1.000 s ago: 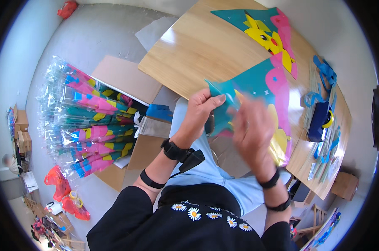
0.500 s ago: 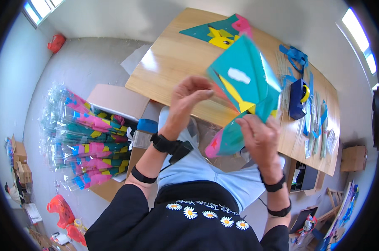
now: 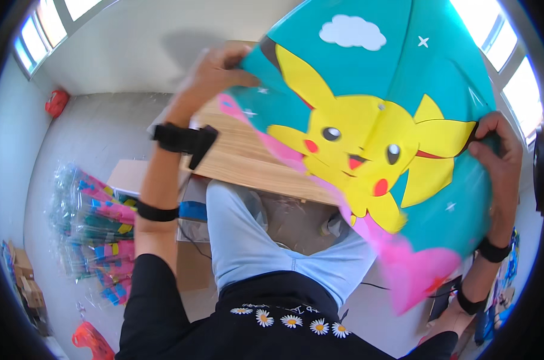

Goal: Assembling a kite by attaching support sticks to a plastic kite sail using tape.

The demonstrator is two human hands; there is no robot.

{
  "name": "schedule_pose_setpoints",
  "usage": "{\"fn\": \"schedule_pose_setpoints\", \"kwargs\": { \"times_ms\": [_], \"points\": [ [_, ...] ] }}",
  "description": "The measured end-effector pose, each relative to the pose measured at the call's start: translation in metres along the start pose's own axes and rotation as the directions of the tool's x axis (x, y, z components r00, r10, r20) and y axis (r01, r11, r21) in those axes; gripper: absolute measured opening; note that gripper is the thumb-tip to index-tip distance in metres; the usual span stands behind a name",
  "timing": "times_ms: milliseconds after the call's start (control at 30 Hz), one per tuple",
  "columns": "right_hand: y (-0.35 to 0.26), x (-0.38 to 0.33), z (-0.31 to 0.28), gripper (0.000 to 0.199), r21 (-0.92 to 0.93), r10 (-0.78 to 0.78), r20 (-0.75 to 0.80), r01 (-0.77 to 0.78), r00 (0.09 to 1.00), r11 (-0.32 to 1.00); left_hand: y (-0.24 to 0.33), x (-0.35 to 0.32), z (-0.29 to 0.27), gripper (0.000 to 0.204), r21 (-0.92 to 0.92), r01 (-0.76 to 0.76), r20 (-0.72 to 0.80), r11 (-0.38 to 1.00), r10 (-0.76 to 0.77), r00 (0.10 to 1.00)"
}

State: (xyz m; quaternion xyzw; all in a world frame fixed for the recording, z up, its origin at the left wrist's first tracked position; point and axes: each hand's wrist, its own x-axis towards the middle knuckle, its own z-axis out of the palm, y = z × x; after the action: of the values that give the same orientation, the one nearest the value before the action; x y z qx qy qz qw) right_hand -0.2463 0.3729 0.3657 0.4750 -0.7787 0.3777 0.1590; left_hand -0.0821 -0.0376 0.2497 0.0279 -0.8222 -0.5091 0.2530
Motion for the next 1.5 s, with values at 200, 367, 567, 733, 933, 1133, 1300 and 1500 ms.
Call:
{"fn": "schedule_pose_setpoints", "kwargs": {
  "times_ms": [200, 367, 567, 733, 933, 1133, 1300, 1500],
  "points": [
    [0.086, 0.0, 0.009, 0.011, -0.054, 0.357, 0.369, -0.364, 0.858, 0.93, 0.019, 0.012, -0.034, 0.034, 0.111, 0.165, 0.208, 0.98, -0.186, 0.96],
    [0.163, -0.025, 0.114, 0.02, 0.01, 0.225, 0.445, -0.256, 0.867, 0.967, -0.061, 0.026, -0.028, 0.031, 0.172, 0.326, 0.201, 0.93, -0.357, 0.912],
    [0.24, -0.071, 0.234, 0.018, 0.019, 0.177, 0.48, -0.212, 0.859, 0.977, -0.16, 0.013, 0.01, 0.045, 0.704, 0.299, 0.091, 0.644, -0.499, 0.862],
    [0.271, -0.085, 0.284, 0.02, 0.03, 0.178, 0.551, -0.233, 0.815, 0.972, -0.216, -0.026, 0.026, 0.052, 0.794, 0.354, -0.033, 0.494, -0.547, 0.836],
    [0.288, -0.093, 0.261, 0.016, -0.104, 0.265, 0.546, -0.25, 0.794, 0.963, -0.211, -0.048, 0.056, 0.064, 0.93, 0.301, -0.129, 0.212, -0.579, 0.805],
    [0.301, -0.095, 0.216, 0.012, -0.184, 0.286, 0.266, -0.243, 0.921, 0.952, -0.178, -0.063, 0.137, 0.083, 0.727, -0.104, 0.302, 0.679, -0.179, 0.936],
    [0.352, -0.102, 0.168, 0.024, 0.122, 0.762, -0.128, -0.753, 0.634, 0.647, -0.171, -0.073, 0.179, 0.1, 0.727, -0.047, 0.395, 0.685, -0.36, 0.845],
    [0.349, -0.079, 0.178, 0.031, 0.451, 0.906, 0.117, -0.834, 0.408, 0.317, -0.175, -0.074, 0.184, 0.101, 0.718, 0.022, 0.353, 0.696, -0.391, 0.85]
  ]
}}
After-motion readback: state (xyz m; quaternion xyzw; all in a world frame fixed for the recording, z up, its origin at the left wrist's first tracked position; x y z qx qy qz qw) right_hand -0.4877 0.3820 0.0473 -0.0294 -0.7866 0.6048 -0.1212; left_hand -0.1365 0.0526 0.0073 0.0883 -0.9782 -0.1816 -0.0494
